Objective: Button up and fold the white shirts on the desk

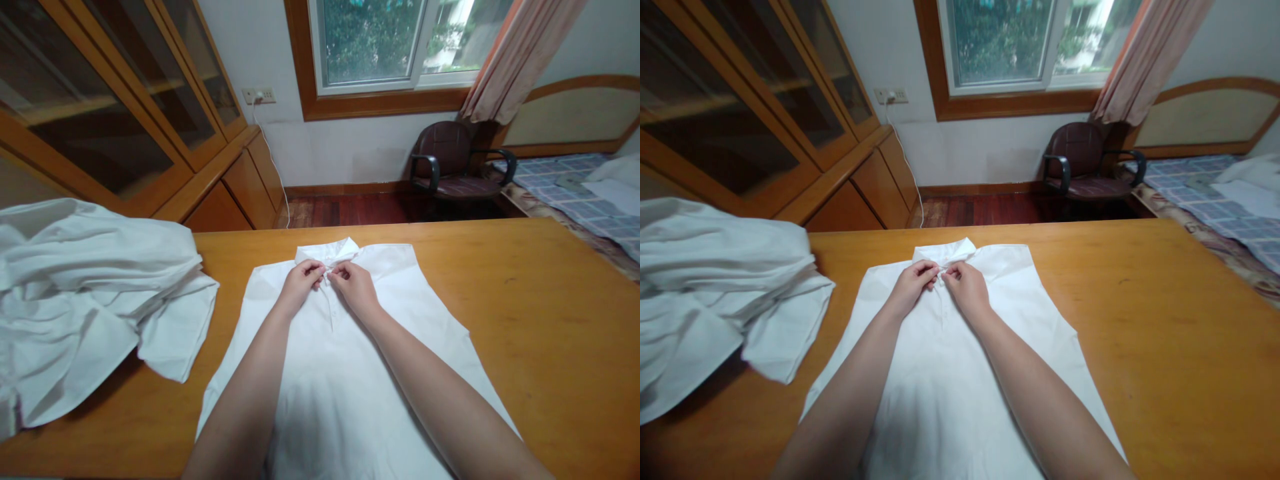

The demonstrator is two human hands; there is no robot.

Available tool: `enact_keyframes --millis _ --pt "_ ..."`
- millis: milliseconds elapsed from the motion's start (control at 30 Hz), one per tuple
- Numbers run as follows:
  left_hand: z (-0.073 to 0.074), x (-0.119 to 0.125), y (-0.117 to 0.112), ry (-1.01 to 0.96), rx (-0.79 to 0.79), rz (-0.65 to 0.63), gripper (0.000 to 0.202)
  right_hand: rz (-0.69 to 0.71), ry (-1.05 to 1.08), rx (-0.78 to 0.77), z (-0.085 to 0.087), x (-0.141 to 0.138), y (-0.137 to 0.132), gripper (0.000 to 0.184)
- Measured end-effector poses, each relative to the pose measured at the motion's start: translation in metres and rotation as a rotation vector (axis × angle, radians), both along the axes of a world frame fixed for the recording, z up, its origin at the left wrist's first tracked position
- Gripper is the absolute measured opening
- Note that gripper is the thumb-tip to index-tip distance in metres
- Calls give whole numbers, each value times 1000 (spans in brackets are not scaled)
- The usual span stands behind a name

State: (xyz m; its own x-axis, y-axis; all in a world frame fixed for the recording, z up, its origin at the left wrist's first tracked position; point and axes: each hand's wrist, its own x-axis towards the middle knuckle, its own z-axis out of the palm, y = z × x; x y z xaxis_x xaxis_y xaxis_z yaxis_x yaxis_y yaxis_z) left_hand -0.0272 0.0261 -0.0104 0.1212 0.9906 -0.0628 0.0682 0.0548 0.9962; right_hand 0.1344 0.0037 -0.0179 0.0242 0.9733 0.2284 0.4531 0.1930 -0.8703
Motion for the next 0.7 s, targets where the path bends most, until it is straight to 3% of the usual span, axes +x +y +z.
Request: enact_keyframes --millis 700 --pt "3 0 -3 -2 20 -3 30 -14 4 11 5 0 -2 11"
